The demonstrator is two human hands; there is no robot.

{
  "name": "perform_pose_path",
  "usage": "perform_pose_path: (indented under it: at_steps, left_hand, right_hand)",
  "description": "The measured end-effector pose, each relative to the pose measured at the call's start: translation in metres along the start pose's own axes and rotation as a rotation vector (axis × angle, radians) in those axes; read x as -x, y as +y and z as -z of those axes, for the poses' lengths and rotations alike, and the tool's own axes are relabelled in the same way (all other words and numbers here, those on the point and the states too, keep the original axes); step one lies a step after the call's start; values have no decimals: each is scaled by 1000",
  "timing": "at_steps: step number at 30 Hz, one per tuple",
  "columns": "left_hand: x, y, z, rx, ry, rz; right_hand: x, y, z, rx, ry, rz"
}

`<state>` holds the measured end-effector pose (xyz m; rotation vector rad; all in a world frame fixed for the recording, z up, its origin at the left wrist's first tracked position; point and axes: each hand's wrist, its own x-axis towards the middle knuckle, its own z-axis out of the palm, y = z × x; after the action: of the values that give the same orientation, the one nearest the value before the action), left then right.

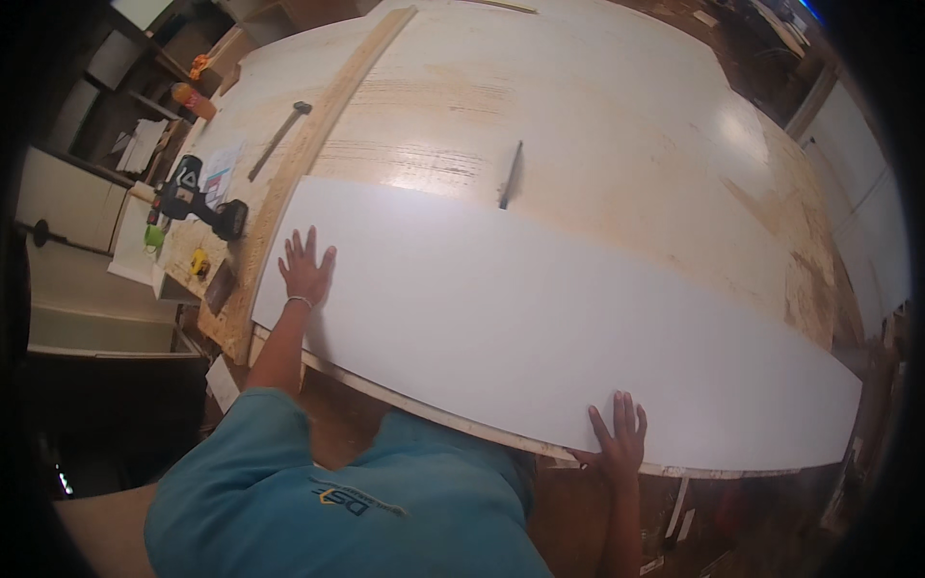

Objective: The person measures and marks a white board with a tape measure and marker, then cuts it on a table saw. They repeat the process with another board and move the cut pieces to a nearby pile.

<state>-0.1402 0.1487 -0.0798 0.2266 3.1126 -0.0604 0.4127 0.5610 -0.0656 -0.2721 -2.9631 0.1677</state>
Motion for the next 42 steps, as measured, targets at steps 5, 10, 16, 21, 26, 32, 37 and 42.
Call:
perform_pose_path:
  at_steps: [5, 10, 16, 21, 26, 32, 37, 42]
  left_hand:
    - [-4, -3, 0, -3, -1, 5]
    - [-14, 2, -2, 10, 0, -6]
    - [-24, 8, -1, 5, -11, 4]
    - [-34, 17, 4, -3, -22, 6]
    - [-49, 26, 5, -5, -29, 10]
    - [-67, 42, 10, 17, -16, 1]
    - [-85, 51, 9, 18, -9, 2]
    - [-101, 63, 9, 27, -2, -4]
  right_hand:
    - [-10, 0, 2, 0, -10, -9]
    - [-17, 4, 4, 0, 0, -30]
    - [-26, 10, 3, 9, -11, -32]
    - [-36, 15, 5, 26, -12, -35]
    - [-51, 21, 7, 26, 10, -37]
    - [-72, 33, 8, 45, 35, -22]
    - [-89, 44, 7, 40, 13, -27]
    - [-102, 51, 5, 40, 21, -33]
